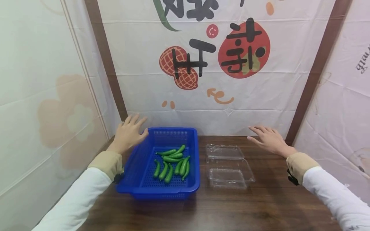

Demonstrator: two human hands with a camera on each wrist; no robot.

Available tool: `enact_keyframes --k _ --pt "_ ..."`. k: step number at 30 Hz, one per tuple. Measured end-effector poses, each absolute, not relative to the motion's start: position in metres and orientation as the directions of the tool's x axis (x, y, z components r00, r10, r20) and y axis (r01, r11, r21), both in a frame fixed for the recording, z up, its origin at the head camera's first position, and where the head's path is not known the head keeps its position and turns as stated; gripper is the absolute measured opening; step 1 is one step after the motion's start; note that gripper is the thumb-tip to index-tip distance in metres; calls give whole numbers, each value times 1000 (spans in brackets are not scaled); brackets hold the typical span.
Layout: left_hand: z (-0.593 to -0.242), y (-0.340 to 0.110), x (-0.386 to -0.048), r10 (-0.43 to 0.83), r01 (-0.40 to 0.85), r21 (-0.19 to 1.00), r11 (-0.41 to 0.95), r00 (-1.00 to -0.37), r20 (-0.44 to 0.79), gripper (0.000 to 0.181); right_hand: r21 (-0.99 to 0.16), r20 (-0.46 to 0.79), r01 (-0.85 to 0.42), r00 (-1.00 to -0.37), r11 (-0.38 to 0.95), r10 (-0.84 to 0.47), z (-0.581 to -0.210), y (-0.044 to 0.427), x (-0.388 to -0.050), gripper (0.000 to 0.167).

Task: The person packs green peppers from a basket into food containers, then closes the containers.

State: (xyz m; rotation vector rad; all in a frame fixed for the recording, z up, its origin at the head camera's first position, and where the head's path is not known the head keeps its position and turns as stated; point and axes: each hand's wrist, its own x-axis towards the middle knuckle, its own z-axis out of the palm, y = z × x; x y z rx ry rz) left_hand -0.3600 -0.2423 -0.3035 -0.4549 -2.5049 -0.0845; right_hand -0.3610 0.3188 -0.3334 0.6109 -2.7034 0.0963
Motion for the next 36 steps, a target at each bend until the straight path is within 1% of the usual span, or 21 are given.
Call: enact_keyframes --k 9,18,25,31,36 --pt "-304 -215 -363 305 374 23 927 -788 534 55 10 380 -443 -828 896 -413 -341 314 -358 57" --pt "-309 -180 -368 336 433 59 899 -772 540 52 -5 320 -442 -850 897 -418 -357 295 -359 59" --pt "-307 -159 -366 359 458 65 887 -770 527 53 -16 342 -468 -833 884 -435 -365 284 -359 54" --pt "-306 -145 -364 402 493 57 868 -765 503 52 -34 314 -475 -840 879 -442 -367 278 -359 53" --pt "-307 -133 -360 458 538 33 842 -746 484 51 -47 285 -467 -854 883 -436 -371 276 -361 52"
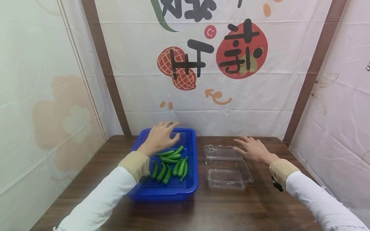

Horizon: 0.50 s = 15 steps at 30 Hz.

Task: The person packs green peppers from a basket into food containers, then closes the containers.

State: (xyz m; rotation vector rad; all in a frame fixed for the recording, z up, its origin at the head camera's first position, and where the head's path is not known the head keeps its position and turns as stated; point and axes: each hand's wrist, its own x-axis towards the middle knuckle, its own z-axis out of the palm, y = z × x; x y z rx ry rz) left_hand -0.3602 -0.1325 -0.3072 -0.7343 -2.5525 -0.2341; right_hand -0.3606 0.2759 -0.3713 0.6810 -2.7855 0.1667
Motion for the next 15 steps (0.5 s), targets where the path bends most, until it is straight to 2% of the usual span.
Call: enact_keyframes --k 5,15 --pt "-309 -122 -359 509 580 17 814 -727 460 49 -68 271 -464 -860 883 -431 -376 274 -361 53" --pt "-317 -102 -356 583 624 23 781 -741 333 48 -100 210 -445 -883 890 -419 -389 271 -358 49"
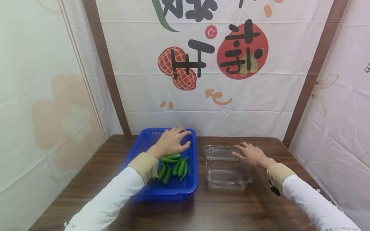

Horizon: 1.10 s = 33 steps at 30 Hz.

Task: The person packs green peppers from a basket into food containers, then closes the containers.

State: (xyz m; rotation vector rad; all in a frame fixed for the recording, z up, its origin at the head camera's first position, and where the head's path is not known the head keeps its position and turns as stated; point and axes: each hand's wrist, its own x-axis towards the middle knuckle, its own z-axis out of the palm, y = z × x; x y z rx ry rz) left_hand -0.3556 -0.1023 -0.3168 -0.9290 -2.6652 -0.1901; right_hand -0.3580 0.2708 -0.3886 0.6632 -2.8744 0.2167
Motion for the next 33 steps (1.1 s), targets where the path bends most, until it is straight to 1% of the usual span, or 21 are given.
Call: enact_keyframes --k 4,7,12,17,23,27,33 --pt "-318 -91 -355 612 640 18 768 -742 273 47 -109 165 -438 -893 892 -419 -390 272 -359 50" --pt "-318 -85 -352 653 674 19 738 -721 232 46 -118 151 -434 -897 893 -415 -390 272 -359 51" --pt "-321 -75 -347 730 745 36 666 -661 172 43 -133 131 -420 -905 898 -404 -393 273 -360 52" --pt "-326 -66 -341 781 784 64 617 -621 68 41 -149 81 -387 -922 910 -379 -398 273 -363 54" --pt "-326 -54 -336 839 839 9 544 -544 5 35 -157 66 -364 -931 918 -358 -399 272 -364 53" --pt "-327 -46 -333 842 845 -24 534 -534 -82 36 -162 51 -351 -936 922 -348 -398 271 -363 54" --pt "-331 -36 -330 813 840 -72 537 -539 -222 37 -178 23 -355 -934 918 -357 -399 271 -363 56"
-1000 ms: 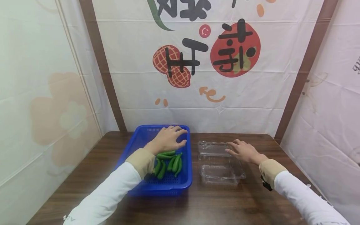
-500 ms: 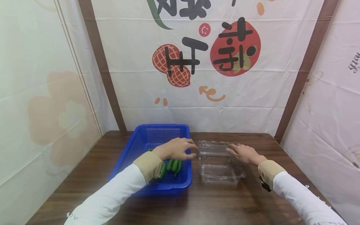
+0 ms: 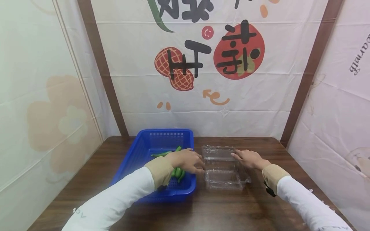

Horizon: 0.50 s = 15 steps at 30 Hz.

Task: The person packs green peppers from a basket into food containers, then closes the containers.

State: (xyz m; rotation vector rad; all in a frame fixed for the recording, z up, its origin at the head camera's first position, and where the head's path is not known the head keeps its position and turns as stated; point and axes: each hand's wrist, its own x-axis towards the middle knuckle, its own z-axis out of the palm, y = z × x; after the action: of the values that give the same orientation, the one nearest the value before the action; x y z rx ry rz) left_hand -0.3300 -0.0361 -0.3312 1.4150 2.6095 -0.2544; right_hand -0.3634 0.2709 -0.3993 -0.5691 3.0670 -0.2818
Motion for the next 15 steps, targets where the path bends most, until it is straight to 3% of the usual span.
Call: enact_keyframes --k 15 --pt "-329 -26 -316 715 784 -130 607 -610 -343 38 -172 58 -377 -926 910 -372 -407 268 -358 45"
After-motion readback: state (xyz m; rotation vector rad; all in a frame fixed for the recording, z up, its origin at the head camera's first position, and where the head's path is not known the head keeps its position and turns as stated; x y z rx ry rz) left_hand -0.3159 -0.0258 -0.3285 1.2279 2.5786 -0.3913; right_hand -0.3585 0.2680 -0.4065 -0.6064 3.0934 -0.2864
